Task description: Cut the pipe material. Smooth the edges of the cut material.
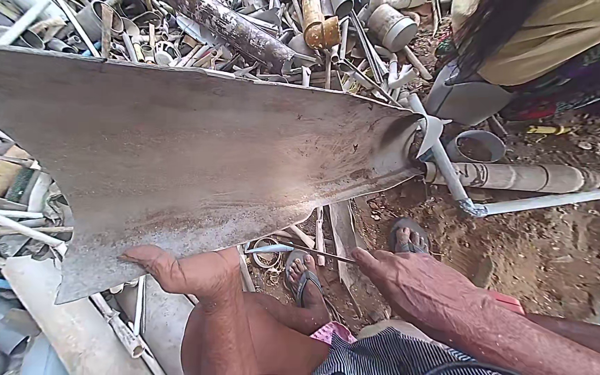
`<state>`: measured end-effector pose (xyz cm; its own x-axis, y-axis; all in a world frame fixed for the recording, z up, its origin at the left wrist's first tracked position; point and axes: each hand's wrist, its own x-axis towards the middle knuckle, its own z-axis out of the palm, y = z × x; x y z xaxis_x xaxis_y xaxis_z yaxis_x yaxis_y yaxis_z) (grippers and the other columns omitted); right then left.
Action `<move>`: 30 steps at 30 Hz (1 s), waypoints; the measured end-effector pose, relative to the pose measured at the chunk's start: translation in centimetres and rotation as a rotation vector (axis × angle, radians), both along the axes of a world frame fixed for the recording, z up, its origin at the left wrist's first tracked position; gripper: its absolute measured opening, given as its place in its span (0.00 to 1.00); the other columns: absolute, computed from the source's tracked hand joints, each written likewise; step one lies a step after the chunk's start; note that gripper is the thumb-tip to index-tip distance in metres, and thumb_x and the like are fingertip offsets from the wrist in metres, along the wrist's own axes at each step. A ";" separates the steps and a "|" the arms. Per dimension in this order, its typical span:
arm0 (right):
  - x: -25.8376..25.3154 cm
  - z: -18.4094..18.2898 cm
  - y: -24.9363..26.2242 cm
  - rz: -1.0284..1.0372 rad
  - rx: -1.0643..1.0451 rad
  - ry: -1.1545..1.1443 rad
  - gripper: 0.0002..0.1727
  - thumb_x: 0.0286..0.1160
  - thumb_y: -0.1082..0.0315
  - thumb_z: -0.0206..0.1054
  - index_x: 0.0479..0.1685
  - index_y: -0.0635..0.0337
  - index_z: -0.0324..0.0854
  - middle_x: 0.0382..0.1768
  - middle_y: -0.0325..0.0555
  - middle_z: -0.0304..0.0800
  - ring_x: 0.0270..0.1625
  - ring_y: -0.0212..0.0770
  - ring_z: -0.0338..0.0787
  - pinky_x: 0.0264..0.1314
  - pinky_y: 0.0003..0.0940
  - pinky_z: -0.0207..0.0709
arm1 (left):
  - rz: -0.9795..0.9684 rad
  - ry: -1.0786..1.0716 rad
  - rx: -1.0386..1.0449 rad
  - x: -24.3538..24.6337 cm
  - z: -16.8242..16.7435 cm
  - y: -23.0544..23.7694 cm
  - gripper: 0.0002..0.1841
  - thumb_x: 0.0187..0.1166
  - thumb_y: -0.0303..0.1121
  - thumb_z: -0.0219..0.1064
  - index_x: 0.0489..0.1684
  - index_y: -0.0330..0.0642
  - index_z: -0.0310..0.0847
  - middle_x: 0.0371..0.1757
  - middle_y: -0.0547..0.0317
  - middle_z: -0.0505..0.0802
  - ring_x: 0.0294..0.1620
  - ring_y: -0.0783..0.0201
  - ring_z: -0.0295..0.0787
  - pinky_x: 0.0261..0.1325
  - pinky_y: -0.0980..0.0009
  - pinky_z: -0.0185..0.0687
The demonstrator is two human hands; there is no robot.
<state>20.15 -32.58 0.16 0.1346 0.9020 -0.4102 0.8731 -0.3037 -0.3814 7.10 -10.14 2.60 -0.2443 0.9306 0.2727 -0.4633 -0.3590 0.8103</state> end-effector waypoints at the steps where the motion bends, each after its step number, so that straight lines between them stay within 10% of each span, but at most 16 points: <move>1: 0.1 -0.4 -0.6 0.002 -0.089 0.016 0.12 0.82 0.67 0.60 0.58 0.62 0.78 0.30 0.59 0.87 0.35 0.64 0.92 0.35 0.57 0.81 | 0.005 0.005 -0.003 0.0 0.0 -0.1 0.29 0.92 0.46 0.23 0.83 0.43 0.53 0.72 0.57 0.82 0.76 0.61 0.78 0.77 0.56 0.75; 4: 0.4 0.3 -3.0 -0.003 0.396 -0.059 0.11 0.75 0.61 0.59 0.35 0.58 0.80 0.16 0.47 0.79 0.15 0.50 0.85 0.11 0.43 0.73 | 0.030 0.002 -0.027 0.2 0.0 0.1 0.29 0.92 0.46 0.23 0.85 0.43 0.51 0.73 0.57 0.81 0.77 0.62 0.77 0.77 0.56 0.75; 8: 0.7 1.3 -2.0 -0.064 0.598 -0.078 0.09 0.70 0.64 0.57 0.34 0.58 0.80 0.18 0.43 0.78 0.17 0.44 0.83 0.14 0.36 0.73 | 0.031 0.023 -0.029 0.3 0.0 -0.1 0.29 0.92 0.46 0.23 0.87 0.42 0.48 0.76 0.56 0.79 0.79 0.63 0.74 0.79 0.58 0.73; 11: -1.6 0.6 0.0 -0.074 0.561 0.002 0.17 0.68 0.68 0.59 0.55 0.62 0.82 0.12 0.42 0.76 0.11 0.45 0.81 0.11 0.39 0.72 | 0.021 -0.007 0.013 0.3 0.2 -0.4 0.28 0.92 0.46 0.25 0.84 0.42 0.51 0.73 0.58 0.81 0.77 0.64 0.77 0.77 0.58 0.75; 20: -2.3 3.8 0.6 -0.161 0.141 0.211 0.09 0.84 0.67 0.57 0.43 0.63 0.78 0.16 0.52 0.78 0.21 0.57 0.87 0.22 0.49 0.76 | 0.001 -0.043 0.061 0.4 0.5 -1.6 0.28 0.93 0.48 0.24 0.81 0.42 0.54 0.68 0.57 0.85 0.73 0.61 0.81 0.73 0.57 0.79; 25: 0.8 3.2 -1.4 -0.214 -0.305 0.249 0.13 0.88 0.62 0.57 0.54 0.65 0.76 0.30 0.60 0.84 0.40 0.63 0.90 0.42 0.57 0.79 | -0.007 -0.042 0.025 0.0 0.5 -1.7 0.27 0.93 0.47 0.25 0.81 0.42 0.52 0.69 0.57 0.84 0.73 0.62 0.81 0.74 0.57 0.78; 28: -0.1 2.9 -4.5 -0.212 0.221 0.205 0.17 0.87 0.58 0.52 0.35 0.60 0.77 0.12 0.45 0.72 0.16 0.46 0.81 0.16 0.40 0.70 | 0.004 -0.044 0.005 -0.1 0.2 -1.5 0.27 0.92 0.45 0.24 0.80 0.43 0.54 0.67 0.59 0.85 0.72 0.63 0.81 0.74 0.58 0.78; 30: -1.3 4.8 -3.2 -0.203 0.301 0.281 0.17 0.89 0.59 0.52 0.34 0.60 0.77 0.11 0.44 0.69 0.15 0.45 0.78 0.15 0.38 0.66 | -0.016 -0.057 0.015 -0.1 0.3 -1.5 0.27 0.93 0.46 0.24 0.78 0.43 0.56 0.65 0.59 0.86 0.71 0.62 0.83 0.72 0.56 0.80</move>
